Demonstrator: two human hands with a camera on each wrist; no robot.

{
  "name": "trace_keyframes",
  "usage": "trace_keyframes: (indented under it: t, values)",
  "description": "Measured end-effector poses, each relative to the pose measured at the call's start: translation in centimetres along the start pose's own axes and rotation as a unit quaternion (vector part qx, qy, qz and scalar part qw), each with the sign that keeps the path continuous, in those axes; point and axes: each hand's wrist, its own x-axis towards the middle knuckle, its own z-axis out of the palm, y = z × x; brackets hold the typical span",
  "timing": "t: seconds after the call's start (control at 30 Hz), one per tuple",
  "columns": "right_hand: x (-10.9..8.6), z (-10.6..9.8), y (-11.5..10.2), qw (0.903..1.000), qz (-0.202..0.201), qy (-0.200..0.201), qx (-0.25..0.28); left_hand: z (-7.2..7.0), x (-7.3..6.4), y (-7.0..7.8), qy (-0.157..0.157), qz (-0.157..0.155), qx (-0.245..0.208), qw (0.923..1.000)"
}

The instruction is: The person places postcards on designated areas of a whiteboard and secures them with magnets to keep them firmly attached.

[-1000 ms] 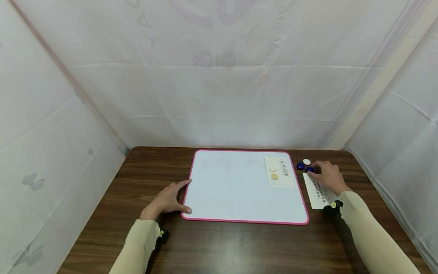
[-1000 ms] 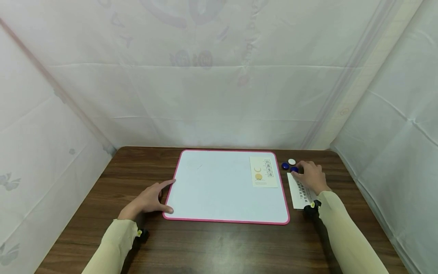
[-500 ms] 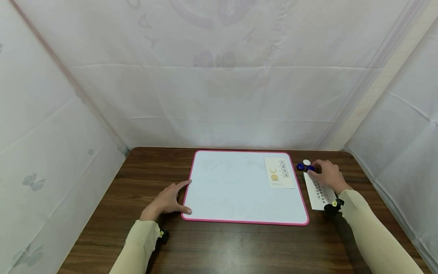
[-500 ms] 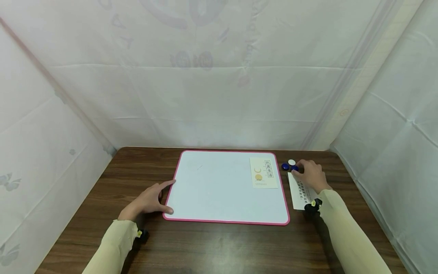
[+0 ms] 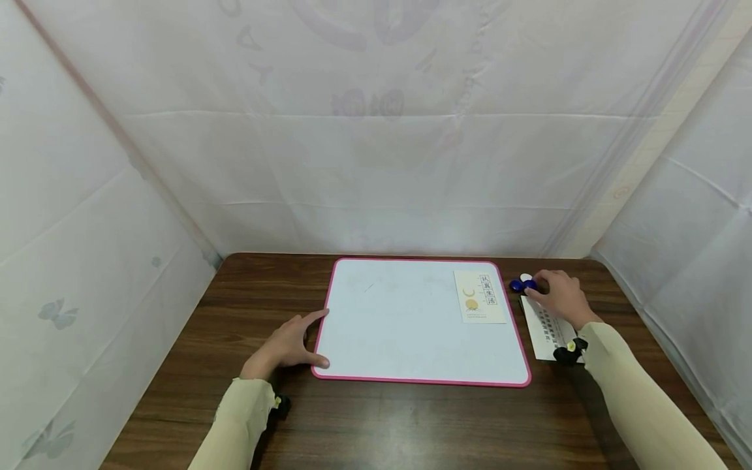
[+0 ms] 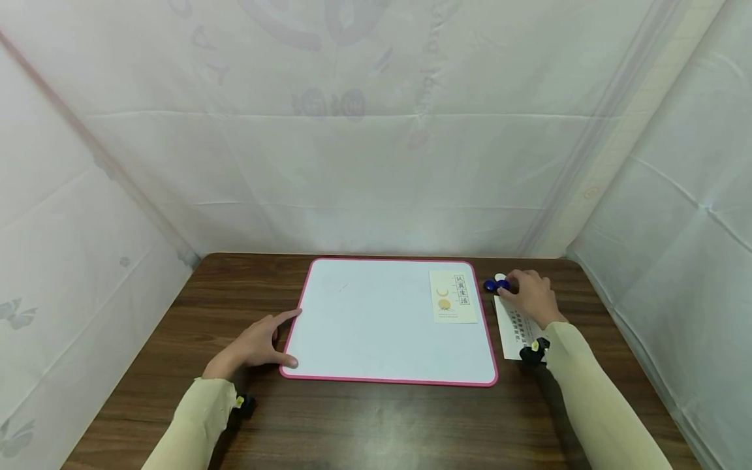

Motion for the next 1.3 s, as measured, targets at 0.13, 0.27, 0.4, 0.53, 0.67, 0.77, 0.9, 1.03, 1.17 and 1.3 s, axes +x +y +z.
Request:
trace_keyframes:
  t: [0.13,0.27,0.4,0.53,0.67,0.77,0.9,1.03,1.17,1.3]
  values:
    - [0.1,0.0,-0.8,1.0000,0.000,0.006,0.005,0.0,0.0,0.0,0.001,0.000,0.000,1.0000]
    - [0.3,0.0,-1.3,0.9999,-0.005,0.005,0.010,0.0,0.0,-0.1,0.000,-0.001,0.001,1.0000]
    - [0.6,0.1,-1.6,0.9997,-0.017,0.008,0.013,0.0,0.0,-0.1,-0.001,-0.002,-0.001,1.0000]
    - [1.0,0.2,-2.0,0.9997,-0.020,0.009,0.011,0.0,0.1,-0.1,-0.001,-0.002,0.000,1.0000]
    - [1.2,0.2,-2.5,0.9998,-0.018,0.007,0.010,0.0,0.1,0.0,-0.001,-0.001,0.000,1.0000]
    - [1.3,0.3,-3.0,0.9998,-0.016,0.004,0.011,-0.1,0.1,0.0,-0.002,-0.002,-0.003,1.0000]
    - [1.6,0.4,-3.7,0.9997,-0.019,0.005,0.013,-0.1,0.0,0.0,-0.002,-0.002,-0.004,1.0000]
    - [2.0,0.5,-4.2,0.9991,-0.036,0.012,0.017,-0.1,0.0,0.0,-0.001,-0.001,-0.003,1.0000]
    - [2.4,0.6,-4.8,0.9985,-0.050,0.016,0.019,-0.1,0.0,0.0,-0.002,-0.003,-0.004,1.0000]
    - [2.8,0.8,-5.5,0.9987,-0.048,0.009,0.016,0.0,0.0,-0.1,-0.004,-0.006,-0.005,1.0000]
